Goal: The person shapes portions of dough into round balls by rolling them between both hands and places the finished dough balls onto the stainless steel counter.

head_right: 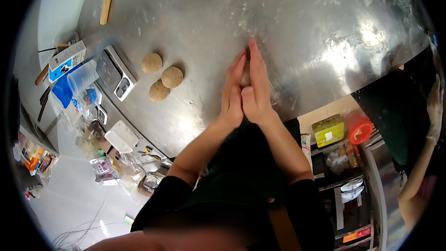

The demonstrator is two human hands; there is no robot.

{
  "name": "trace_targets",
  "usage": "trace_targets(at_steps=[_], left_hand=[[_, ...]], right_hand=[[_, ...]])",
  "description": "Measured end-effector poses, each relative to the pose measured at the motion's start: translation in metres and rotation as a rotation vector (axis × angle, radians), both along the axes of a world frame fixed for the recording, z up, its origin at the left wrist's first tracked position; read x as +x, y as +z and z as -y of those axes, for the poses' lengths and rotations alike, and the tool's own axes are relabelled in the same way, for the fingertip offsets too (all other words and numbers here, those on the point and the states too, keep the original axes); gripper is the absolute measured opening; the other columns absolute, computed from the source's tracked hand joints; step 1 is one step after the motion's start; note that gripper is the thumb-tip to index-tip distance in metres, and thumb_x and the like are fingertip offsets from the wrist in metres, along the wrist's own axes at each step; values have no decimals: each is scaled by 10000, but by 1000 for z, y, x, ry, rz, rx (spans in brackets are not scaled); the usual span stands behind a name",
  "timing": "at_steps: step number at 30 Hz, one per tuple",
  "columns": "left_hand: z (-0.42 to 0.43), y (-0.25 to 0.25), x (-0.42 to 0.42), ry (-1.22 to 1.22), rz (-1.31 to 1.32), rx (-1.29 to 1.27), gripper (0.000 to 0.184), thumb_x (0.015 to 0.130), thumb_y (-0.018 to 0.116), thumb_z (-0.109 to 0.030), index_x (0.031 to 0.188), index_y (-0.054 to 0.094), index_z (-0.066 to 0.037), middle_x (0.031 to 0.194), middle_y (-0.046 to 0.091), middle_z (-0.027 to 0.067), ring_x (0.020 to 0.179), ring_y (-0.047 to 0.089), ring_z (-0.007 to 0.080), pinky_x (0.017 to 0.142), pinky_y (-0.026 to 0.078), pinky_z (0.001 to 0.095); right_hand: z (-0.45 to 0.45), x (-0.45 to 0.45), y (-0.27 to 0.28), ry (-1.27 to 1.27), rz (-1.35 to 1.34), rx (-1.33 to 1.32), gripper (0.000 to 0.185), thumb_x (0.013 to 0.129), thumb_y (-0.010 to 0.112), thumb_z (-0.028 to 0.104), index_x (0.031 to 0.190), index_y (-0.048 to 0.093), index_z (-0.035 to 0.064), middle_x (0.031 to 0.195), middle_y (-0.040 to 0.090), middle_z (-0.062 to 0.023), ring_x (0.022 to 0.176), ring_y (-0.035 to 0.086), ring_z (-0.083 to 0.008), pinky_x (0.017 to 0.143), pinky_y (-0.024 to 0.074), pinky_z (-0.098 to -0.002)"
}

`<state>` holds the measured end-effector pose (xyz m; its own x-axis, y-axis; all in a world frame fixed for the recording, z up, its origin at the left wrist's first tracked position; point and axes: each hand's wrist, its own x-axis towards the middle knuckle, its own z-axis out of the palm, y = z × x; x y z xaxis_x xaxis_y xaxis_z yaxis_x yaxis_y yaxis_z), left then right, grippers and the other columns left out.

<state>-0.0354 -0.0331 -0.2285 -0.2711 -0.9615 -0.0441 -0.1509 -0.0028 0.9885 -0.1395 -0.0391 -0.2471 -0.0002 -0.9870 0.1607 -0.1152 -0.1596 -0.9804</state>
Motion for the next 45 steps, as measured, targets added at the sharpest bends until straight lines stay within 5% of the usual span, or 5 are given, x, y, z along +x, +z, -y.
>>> trace_targets(at_steps=[24,32,36,40,45], left_hand=[[-3,8,10,104,-43,74,654,1045,262,-454,1495,297,18,1567,268,208,1451,251,365,1183,182,432],[-18,0,0,179,-228,192,700,1037,219,-508,1493,309,15,1563,283,171,1452,249,298,1183,189,410],[-2,2,7,102,-91,128,629,1048,224,-439,1449,398,14,1506,394,194,1414,328,366,1167,231,448],[-28,-5,-4,23,13,-30,622,1034,273,-428,1458,369,17,1537,306,232,1433,264,400,1171,202,479],[-34,6,-12,179,-70,77,702,1030,203,-478,1496,269,43,1563,269,197,1445,256,337,1178,190,423]], right_hand=[[-15,-13,-1,-43,81,44,798,1012,266,525,1505,178,-96,1583,198,-255,1464,217,-383,1179,175,-439],[-26,-13,8,-65,82,143,561,1024,333,211,1490,249,-89,1570,274,-220,1446,280,-357,1173,216,-423],[-31,-13,3,-79,51,126,594,1011,354,238,1486,242,-101,1566,270,-233,1446,275,-368,1173,216,-432],[-37,-7,6,-68,49,96,653,989,374,290,1477,233,-120,1563,255,-254,1441,272,-392,1173,215,-440],[0,-5,30,60,17,31,670,960,426,266,1485,231,-103,1547,289,-258,1405,335,-401,1145,268,-442]])
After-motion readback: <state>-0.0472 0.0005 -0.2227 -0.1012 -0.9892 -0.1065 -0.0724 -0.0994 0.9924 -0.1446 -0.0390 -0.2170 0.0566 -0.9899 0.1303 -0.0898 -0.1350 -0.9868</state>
